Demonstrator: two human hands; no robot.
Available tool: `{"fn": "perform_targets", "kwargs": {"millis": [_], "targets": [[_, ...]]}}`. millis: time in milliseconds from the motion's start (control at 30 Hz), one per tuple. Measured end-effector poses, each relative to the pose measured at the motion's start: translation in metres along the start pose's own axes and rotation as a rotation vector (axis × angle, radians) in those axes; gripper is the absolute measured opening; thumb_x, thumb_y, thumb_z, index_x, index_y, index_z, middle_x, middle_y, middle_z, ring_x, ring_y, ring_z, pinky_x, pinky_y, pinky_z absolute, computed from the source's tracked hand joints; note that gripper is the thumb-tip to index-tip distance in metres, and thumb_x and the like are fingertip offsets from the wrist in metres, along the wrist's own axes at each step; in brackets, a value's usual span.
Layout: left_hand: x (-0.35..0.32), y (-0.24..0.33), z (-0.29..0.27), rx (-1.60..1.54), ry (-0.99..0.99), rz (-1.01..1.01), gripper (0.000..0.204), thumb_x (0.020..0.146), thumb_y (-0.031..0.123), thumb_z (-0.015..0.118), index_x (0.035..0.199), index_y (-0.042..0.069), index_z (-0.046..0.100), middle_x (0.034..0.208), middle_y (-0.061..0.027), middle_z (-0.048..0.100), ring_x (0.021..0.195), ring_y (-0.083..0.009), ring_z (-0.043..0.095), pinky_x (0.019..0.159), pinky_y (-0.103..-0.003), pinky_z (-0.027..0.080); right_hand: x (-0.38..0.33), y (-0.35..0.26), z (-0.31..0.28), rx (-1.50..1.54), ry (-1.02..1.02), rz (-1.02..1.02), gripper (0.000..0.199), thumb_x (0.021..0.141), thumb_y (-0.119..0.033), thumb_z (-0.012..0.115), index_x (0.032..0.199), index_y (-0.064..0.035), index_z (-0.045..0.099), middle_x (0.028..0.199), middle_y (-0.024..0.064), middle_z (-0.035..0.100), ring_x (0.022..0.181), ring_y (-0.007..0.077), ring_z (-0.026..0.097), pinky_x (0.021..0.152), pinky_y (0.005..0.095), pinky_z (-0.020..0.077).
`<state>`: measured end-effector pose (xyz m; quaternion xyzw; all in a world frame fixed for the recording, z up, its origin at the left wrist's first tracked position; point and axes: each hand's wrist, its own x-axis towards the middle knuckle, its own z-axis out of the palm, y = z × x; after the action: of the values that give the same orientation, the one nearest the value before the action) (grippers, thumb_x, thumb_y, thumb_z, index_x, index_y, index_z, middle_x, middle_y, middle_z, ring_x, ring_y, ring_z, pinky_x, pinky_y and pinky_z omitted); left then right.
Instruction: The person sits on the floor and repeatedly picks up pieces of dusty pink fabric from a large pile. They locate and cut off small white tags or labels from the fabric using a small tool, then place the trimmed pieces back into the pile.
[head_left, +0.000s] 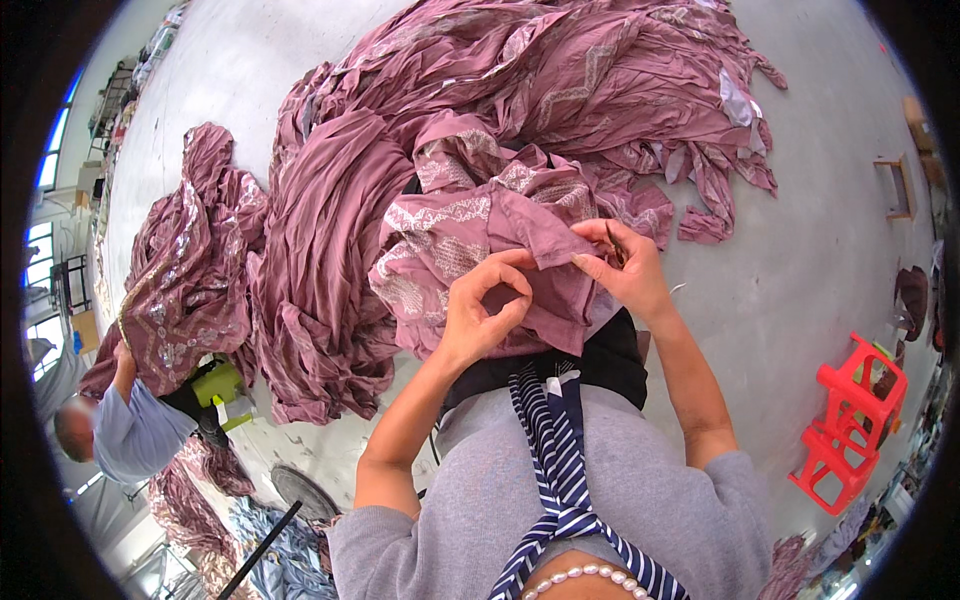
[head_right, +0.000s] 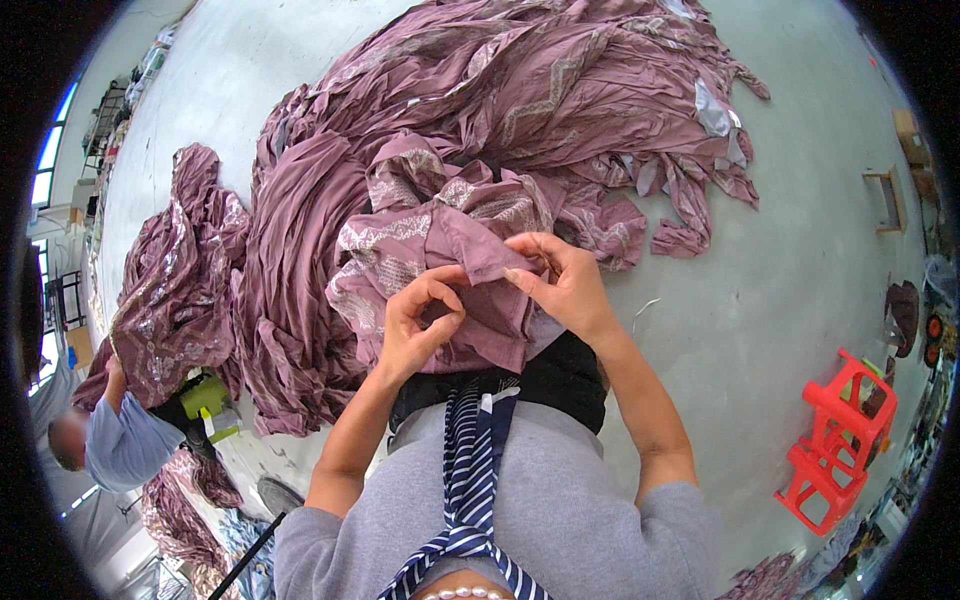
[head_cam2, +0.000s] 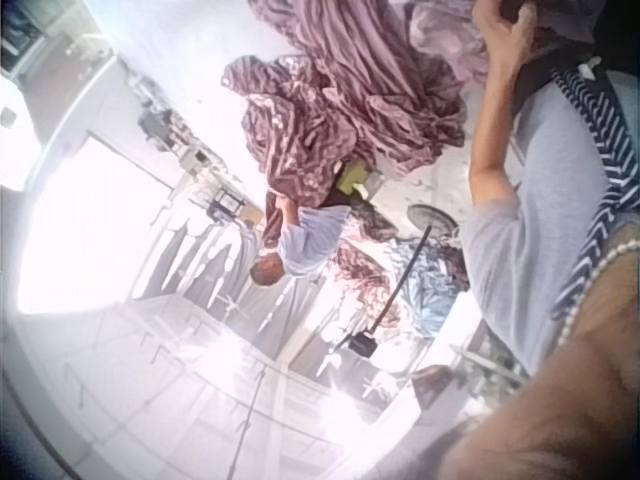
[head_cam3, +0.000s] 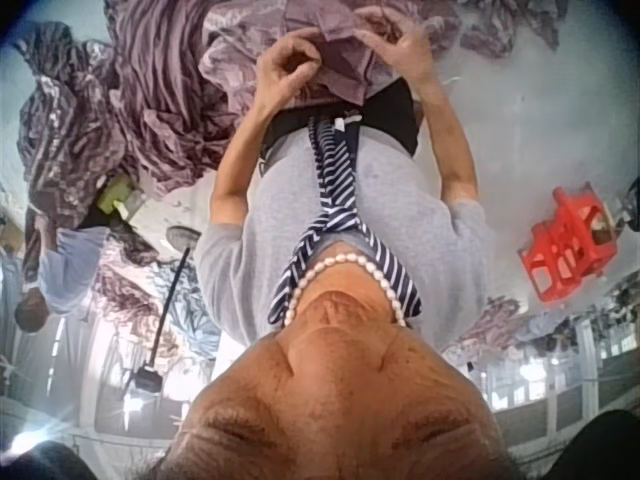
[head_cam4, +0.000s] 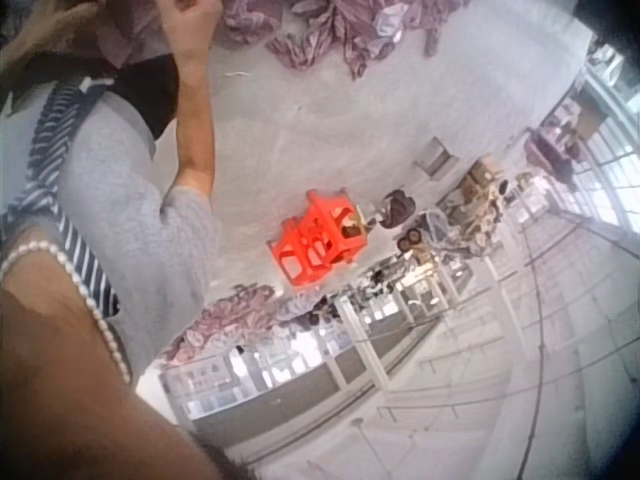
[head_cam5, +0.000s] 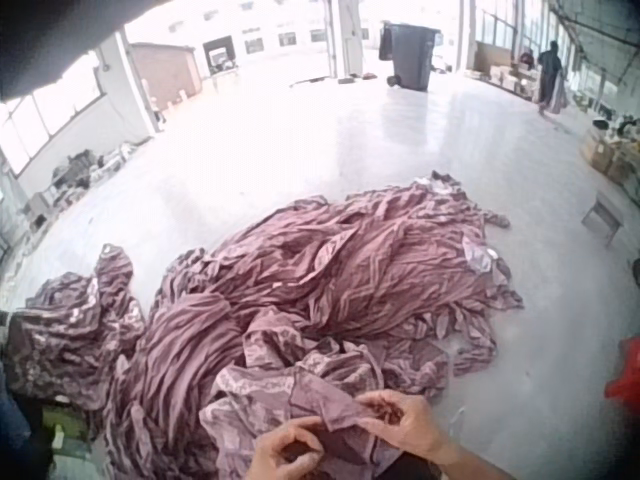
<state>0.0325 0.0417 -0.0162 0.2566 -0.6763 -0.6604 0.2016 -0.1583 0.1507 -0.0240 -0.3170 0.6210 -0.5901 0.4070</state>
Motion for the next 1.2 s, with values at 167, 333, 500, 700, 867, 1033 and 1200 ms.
{"fn": "perform_targets", "kwargs": {"millis": [167, 333, 500, 700, 867, 1033, 1200], "targets": [[0.001, -0.003, 0.022, -0.319, 0.146, -0.077, 0.028, 0.076, -0.002, 0.071, 0.1, 0.001, 0.057, 0.105, -0.0077, 0.059, 0.095, -0.0137, 0.059, 0.082, -0.026, 0.049, -0.001, -0.007, 0.003, -0.225, -0.012, 0.029, 0.017, 0.084, -0.009, 0.068, 0.097, 0.0011, 0.065, 0.074, -0.0004, 0.063, 0.068, 0.0016, 0.051, 0.058, 0.0193, 0.0426], [0.015, 0.013, 0.03, -0.412, 0.278, -0.043, 0.035, 0.079, -0.006, 0.07, 0.11, 0.0, 0.054, 0.098, -0.0038, 0.059, 0.088, -0.0101, 0.059, 0.08, -0.024, 0.05, -0.003, -0.015, 0.015, -0.179, -0.078, 0.004, 0.017, 0.087, -0.013, 0.066, 0.094, 0.0018, 0.064, 0.068, 0.0025, 0.061, 0.06, 0.0049, 0.047, 0.054, 0.025, 0.0412], [0.016, 0.02, 0.012, -0.379, 0.25, -0.021, 0.031, 0.079, -0.006, 0.069, 0.108, 0.0, 0.059, 0.089, -0.0012, 0.06, 0.081, -0.0069, 0.057, 0.075, -0.02, 0.048, 0.002, -0.026, 0.023, -0.292, -0.047, -0.179, 0.02, 0.09, -0.016, 0.063, 0.083, 0.0024, 0.059, 0.06, 0.0039, 0.046, 0.056, 0.0064, 0.04, 0.05, 0.0245, 0.0364], [0.019, 0.045, -0.01, 0.226, 0.315, 0.139, 0.043, 0.071, -0.007, 0.069, 0.112, 0.001, 0.06, 0.083, -0.0024, 0.059, 0.075, -0.007, 0.056, 0.07, -0.022, 0.048, 0.011, -0.037, 0.026, -0.201, 0.044, -0.183, 0.02, 0.09, -0.011, 0.061, 0.075, 0.0002, 0.055, 0.057, 0.0011, 0.04, 0.054, 0.0056, 0.034, 0.048, 0.0237, 0.032], [0.031, 0.037, -0.008, 0.373, 0.497, 0.335, 0.028, 0.067, -0.006, 0.069, 0.092, 0.002, 0.06, 0.083, -0.0037, 0.058, 0.073, -0.0083, 0.054, 0.066, -0.022, 0.046, 0.005, -0.05, 0.043, -0.233, -0.002, -0.322, 0.014, 0.085, -0.004, 0.062, 0.074, -0.0009, 0.053, 0.059, 0.0058, 0.044, 0.051, 0.0109, 0.04, 0.048, 0.0257, 0.0355], [0.032, 0.031, -0.005, -0.316, 0.583, 0.227, 0.023, 0.078, -0.008, 0.068, 0.089, 0.005, 0.052, 0.089, -0.002, 0.059, 0.082, -0.0083, 0.056, 0.076, -0.021, 0.046, 0.003, -0.047, 0.041, -0.366, -0.036, -0.44, 0.013, 0.081, -0.002, 0.065, 0.075, -0.0019, 0.054, 0.062, 0.0098, 0.05, 0.05, 0.0232, 0.05, 0.048, 0.0303, 0.0391], [0.035, 0.035, -0.002, -0.436, 0.55, 0.179, 0.027, 0.077, -0.005, 0.072, 0.092, 0.005, 0.052, 0.088, -0.0014, 0.059, 0.081, -0.0075, 0.056, 0.076, -0.021, 0.046, 0.007, -0.044, 0.036, -0.497, -0.034, -0.518, 0.009, 0.079, -0.004, 0.068, 0.08, -0.0027, 0.059, 0.067, 0.0106, 0.056, 0.056, 0.0256, 0.056, 0.051, 0.0311, 0.0429]]}}
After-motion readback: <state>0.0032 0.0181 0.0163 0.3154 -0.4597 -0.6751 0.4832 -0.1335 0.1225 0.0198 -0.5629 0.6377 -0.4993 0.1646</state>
